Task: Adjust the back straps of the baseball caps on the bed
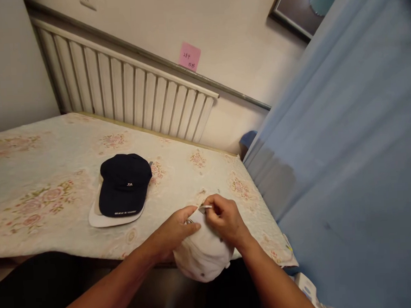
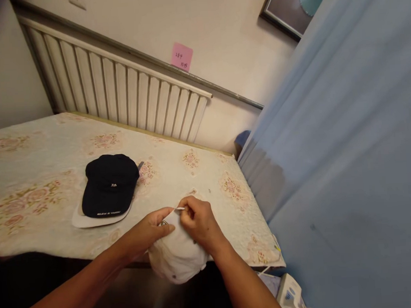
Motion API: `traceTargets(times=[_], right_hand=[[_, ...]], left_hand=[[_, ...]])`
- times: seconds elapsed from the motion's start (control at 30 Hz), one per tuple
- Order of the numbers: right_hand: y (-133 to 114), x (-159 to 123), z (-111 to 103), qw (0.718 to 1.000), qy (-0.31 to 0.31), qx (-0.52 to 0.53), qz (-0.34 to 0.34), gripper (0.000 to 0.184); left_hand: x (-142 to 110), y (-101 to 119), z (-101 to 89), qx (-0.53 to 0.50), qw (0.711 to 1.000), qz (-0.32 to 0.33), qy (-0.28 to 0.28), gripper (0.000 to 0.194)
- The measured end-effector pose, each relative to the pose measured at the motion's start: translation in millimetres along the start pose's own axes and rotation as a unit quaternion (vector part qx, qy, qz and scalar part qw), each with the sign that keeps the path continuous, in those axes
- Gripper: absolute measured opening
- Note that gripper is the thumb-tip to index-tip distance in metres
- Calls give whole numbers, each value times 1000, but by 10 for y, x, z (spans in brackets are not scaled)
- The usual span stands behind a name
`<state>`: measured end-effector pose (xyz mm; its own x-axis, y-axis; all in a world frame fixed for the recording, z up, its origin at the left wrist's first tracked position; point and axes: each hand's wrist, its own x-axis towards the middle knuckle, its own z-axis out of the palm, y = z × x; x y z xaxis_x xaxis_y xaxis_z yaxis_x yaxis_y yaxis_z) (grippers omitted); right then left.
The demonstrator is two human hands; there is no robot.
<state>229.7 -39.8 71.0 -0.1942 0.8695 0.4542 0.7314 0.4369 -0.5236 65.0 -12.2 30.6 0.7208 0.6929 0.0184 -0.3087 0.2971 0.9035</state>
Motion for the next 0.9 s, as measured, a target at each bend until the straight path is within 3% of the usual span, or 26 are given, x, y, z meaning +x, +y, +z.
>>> traceTargets(times=[0.13, 0.3, 0.4, 0.5, 0.6, 0.67, 0.73, 0.8, 0.9], right_hand=[[-99, 42, -105, 995, -50, 87, 6, 14], [-156, 41, -176, 991, -103, 74, -52, 26], [-156, 1, -123, 989, -102, 75, -73, 19], [-141, -24, -56, 991, -35, 132, -9, 14], [-98, -11, -30, 947, 28, 297, 118, 10], [-57, 7, -34, 915, 9, 374, 149, 8], [-19, 25, -50, 903, -32, 405, 137, 8], [5, 41, -76, 904, -37, 409, 116, 16], [-3, 66, -131, 946, -46, 309, 87, 28]], left_hand=[[-9, 20, 15, -44, 998, -13, 37, 27], [-7, 4, -5, -21, 999, -10, 49, 25], [-2, -18, -23, 27, 998, 1, 64, 22], [-13, -19, -25, 44, 998, 3, 47, 24], [-40, -5, -22, 32, 999, -10, 31, 27], [-59, 2, -25, 18, 999, -21, 31, 28], [-77, 9, -31, 1, 999, -22, 36, 27], [-92, 21, -36, -16, 999, -16, 36, 25], [-112, 51, -35, -37, 999, -13, 14, 23]])
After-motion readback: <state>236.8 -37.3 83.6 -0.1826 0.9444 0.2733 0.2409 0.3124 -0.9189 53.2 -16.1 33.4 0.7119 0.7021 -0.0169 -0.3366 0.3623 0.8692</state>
